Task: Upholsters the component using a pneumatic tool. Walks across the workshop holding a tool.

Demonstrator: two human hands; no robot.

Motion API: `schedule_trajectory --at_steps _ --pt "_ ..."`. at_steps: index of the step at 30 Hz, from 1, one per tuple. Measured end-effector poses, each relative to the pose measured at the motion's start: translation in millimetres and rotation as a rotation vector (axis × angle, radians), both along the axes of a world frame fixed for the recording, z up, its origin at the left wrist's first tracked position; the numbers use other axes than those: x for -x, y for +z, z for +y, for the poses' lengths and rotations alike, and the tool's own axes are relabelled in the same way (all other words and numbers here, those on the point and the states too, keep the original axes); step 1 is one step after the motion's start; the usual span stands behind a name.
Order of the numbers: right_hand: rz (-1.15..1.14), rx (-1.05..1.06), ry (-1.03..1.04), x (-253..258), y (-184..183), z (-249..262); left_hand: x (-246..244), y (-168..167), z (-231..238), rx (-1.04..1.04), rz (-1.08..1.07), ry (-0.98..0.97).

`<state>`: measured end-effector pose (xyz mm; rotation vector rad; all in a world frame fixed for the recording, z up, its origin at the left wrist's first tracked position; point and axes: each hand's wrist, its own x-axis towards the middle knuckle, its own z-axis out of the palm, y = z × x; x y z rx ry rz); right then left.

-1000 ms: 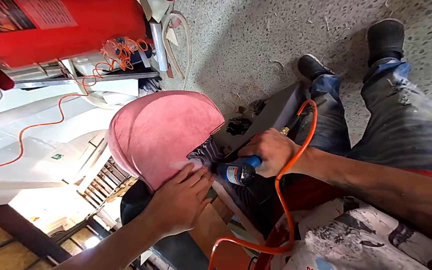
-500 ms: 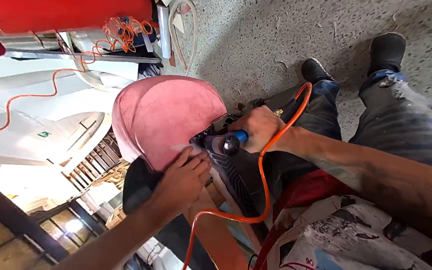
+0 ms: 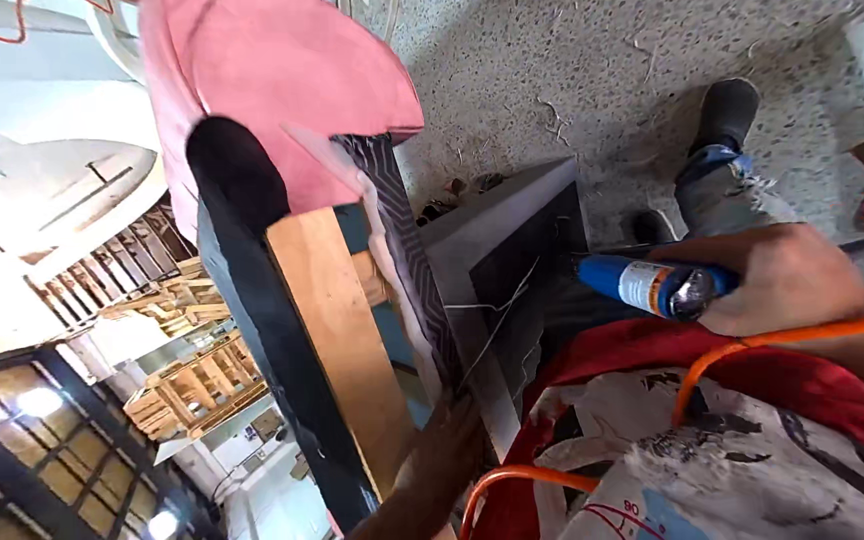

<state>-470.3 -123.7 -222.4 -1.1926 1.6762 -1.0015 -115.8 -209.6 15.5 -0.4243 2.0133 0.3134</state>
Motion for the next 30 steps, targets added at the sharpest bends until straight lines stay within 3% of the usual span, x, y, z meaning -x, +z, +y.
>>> schedule_trajectory --at_steps 2,6,9,15,23,30 --pt "-0.018 0.012 -0.033 -24 1 30 2 4 -7 0.016 -0.079 -0.089" --pt "-0.02 0.093 -0.077 -80 -5 86 7 -4 -31 -0.06 -0.039 -0.364" --pt "-0.065 0.148 -0.089 -126 2 131 -7 -2 -11 -0.137 -0.098 -0.503" --pt "-0.06 0.176 -0.096 -184 5 210 -69 4 72 -0.051 -0.122 -0.413" --pt "-0.054 0.168 -0.078 -229 4 314 -121 -11 192 -0.172 -0.355 -0.342" --pt "-0.114 0.118 -0.08 -270 1 409 -145 -4 215 -0.193 -0.066 -0.549"
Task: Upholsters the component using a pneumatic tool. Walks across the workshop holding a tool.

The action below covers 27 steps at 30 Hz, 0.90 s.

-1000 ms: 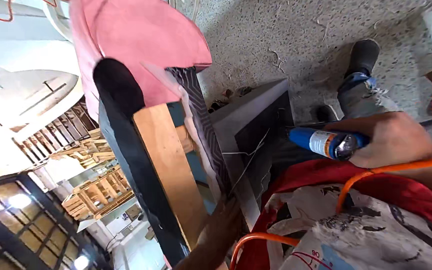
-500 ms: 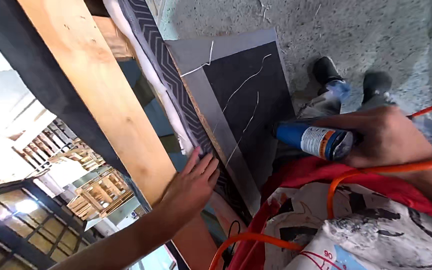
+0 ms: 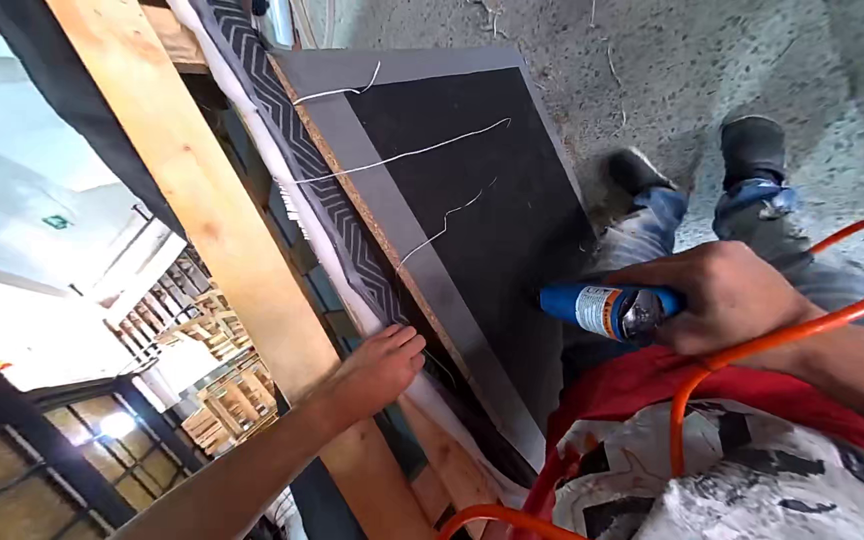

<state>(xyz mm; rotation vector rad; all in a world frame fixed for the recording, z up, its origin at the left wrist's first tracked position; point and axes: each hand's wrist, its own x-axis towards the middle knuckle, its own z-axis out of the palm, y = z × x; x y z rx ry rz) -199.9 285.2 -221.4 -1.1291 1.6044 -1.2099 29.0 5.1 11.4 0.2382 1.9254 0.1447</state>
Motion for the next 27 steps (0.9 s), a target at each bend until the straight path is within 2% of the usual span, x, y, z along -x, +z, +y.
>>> schedule_trajectory --at_steps 5,9,13,15,19,23,27 --pt "-0.01 0.046 0.024 -44 -2 2 -8 19 -2 -0.015 0.15 0.03" --pt "-0.102 0.108 0.078 -76 -2 -48 -21 22 -1 0.089 0.197 0.073" --pt "-0.198 0.219 0.062 -111 -2 -115 -40 51 13 0.279 0.113 0.026" --pt "-0.201 0.308 0.048 -124 3 -145 -54 67 22 0.348 0.08 -0.002" --pt "-0.164 0.406 0.025 -131 16 -188 -69 74 35 0.426 0.135 -0.021" --pt "-0.077 0.396 0.027 -125 18 -204 -74 71 30 0.385 0.246 -0.004" --pt "-0.085 0.418 0.109 -128 19 -190 -66 73 30 0.383 0.197 0.022"
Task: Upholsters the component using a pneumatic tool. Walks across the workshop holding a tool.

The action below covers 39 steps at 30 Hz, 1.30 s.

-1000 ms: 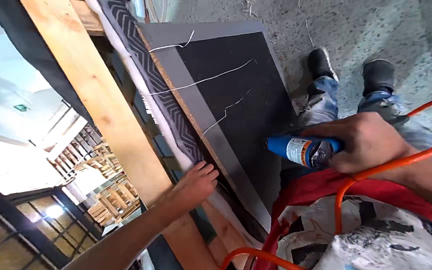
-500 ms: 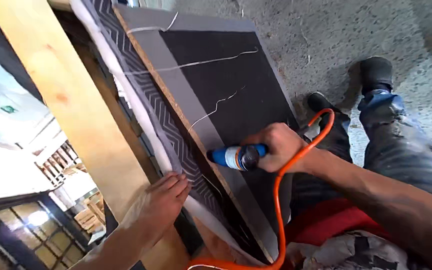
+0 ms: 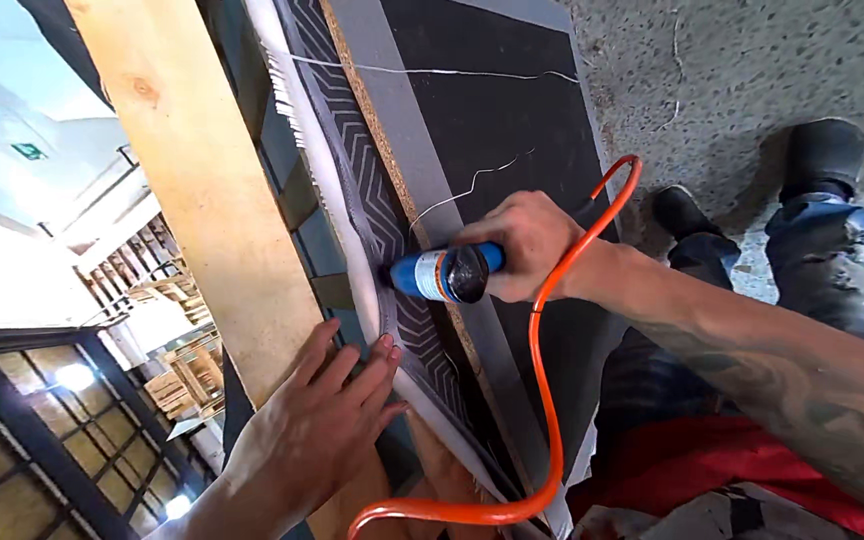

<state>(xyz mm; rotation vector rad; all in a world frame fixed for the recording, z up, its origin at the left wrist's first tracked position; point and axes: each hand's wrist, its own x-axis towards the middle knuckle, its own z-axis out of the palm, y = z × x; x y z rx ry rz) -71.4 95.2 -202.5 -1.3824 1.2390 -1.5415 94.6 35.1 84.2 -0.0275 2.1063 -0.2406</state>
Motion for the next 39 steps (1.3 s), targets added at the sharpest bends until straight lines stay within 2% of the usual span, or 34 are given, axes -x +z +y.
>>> schedule_trajectory --at_steps 7,10,12,14,17,19,22,25,27,30,34,39 --pt "-0.034 -0.025 0.092 -29 7 41 0 2 4 -0.009 0.01 -0.095" --pt "-0.06 -0.056 0.038 -23 12 64 4 1 26 -0.172 0.063 -0.033" --pt "-0.093 -0.127 -0.035 -11 13 90 5 -16 56 -0.255 0.057 -0.001" --pt "-0.133 -0.186 -0.111 -3 9 120 -2 -43 91 -0.246 -0.024 0.002" --pt "-0.161 -0.274 -0.144 6 -1 167 -6 -69 135 -0.137 -0.355 0.119" --pt "-0.159 -0.335 -0.12 11 -12 194 -9 -72 145 -0.091 -0.389 0.083" --pt "-0.115 -0.4 -0.092 7 -26 233 -6 -68 153 -0.149 -0.525 0.142" --pt "-0.063 -0.461 -0.072 1 -25 259 -14 -65 157 -0.214 -0.476 0.125" --pt "-0.047 -0.488 -0.04 -4 -23 271 -24 -55 154 -0.23 -0.345 0.051" --pt "-0.023 -0.435 0.031 -19 -13 278 -43 -31 150 -0.216 -0.162 0.058" --pt "-0.008 -0.275 0.029 -45 0 261 -75 -21 146 -0.132 0.058 0.103" --pt "-0.06 -0.156 -0.025 -84 22 209 -90 -10 154 -0.085 0.124 0.093"
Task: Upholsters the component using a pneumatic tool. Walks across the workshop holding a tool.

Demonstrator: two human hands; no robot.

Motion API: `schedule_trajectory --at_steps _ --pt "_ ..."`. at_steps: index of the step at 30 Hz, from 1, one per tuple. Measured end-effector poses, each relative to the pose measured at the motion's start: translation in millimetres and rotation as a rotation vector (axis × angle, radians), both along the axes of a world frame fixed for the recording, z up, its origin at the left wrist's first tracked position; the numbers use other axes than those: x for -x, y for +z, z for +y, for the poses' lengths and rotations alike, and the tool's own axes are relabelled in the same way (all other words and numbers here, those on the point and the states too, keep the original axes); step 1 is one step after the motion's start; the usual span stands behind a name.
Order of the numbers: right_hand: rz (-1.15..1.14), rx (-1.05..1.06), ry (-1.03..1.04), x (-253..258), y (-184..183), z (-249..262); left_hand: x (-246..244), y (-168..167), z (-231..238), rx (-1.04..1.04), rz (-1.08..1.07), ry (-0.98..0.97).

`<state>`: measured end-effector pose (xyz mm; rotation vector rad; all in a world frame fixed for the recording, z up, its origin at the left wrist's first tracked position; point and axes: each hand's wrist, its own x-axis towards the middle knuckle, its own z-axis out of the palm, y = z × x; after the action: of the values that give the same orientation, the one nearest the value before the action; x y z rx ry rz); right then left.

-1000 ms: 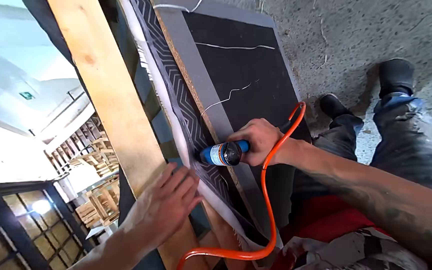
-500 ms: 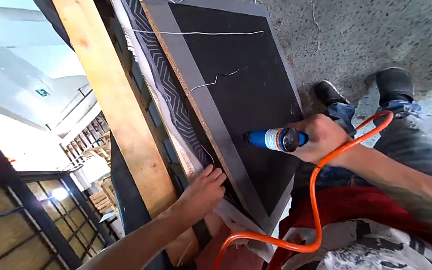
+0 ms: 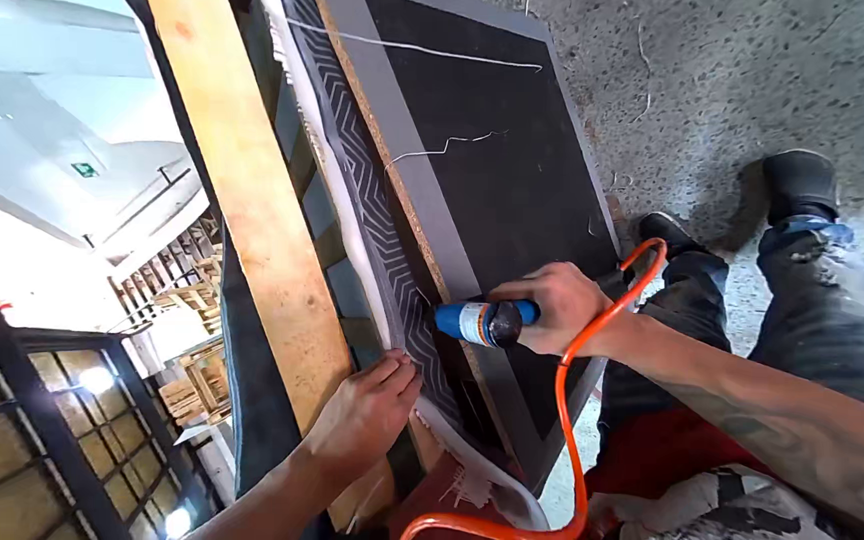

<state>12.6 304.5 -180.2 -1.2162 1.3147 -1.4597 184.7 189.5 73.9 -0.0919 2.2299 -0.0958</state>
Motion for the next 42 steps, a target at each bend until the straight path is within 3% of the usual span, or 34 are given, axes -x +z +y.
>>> schedule_trajectory --at_steps 5,9,14,23,27,37,42 --pt "-0.015 0.101 -0.064 8 -2 -60 -10 0 12 0.079 0.063 -0.002" --pt "-0.009 0.144 -0.065 21 -4 -98 -17 5 19 0.132 -0.014 0.003" --pt "-0.038 0.17 0.015 6 -6 -105 -25 4 24 0.173 -0.012 -0.062" --pt "-0.035 0.161 0.061 -51 3 -28 -31 4 27 0.174 0.014 -0.124" --pt "-0.075 0.082 0.015 -50 10 5 -31 -3 31 0.139 -0.013 -0.188" --pt "-0.045 -0.111 -0.069 -27 -11 133 -10 -46 112 -0.118 -0.465 -0.052" --pt "0.038 -0.139 -0.122 -18 -20 183 -28 -20 121 0.064 -0.163 -0.014"
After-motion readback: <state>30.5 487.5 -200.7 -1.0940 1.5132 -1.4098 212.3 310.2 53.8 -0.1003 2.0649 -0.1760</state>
